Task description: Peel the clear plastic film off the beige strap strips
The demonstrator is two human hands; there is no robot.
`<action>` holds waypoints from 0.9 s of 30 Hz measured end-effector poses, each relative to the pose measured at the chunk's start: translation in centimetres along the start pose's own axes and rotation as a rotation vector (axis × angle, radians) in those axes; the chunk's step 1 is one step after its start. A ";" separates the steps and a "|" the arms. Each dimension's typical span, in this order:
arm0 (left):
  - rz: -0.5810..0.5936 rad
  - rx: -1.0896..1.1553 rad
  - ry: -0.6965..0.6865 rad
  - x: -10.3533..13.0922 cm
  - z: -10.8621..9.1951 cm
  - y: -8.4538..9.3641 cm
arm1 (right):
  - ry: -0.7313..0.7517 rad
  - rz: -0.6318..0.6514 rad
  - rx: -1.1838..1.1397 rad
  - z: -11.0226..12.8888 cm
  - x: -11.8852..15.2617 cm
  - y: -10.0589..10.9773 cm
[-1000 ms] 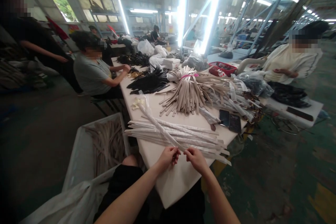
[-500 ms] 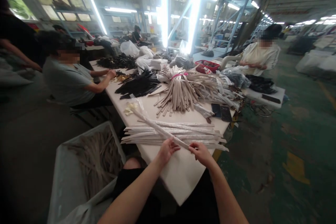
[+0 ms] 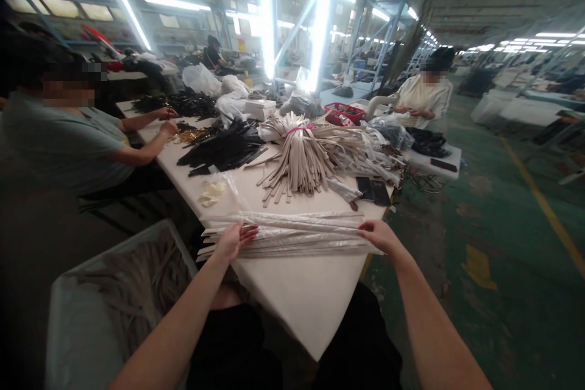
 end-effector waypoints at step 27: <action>-0.021 -1.130 -0.639 4.6 10.7 -7.0 | 0.236 0.005 -0.429 30.0 -24.2 -24.1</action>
Point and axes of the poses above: each hand's wrist, its own x-axis away from the middle knuckle, its own y-axis out of the back of the hand, z = x × y, the point moved 1 cm from there along -x, towards the middle knuckle, and after that the axes turned 10 degrees about y, right-handed, at the moved point
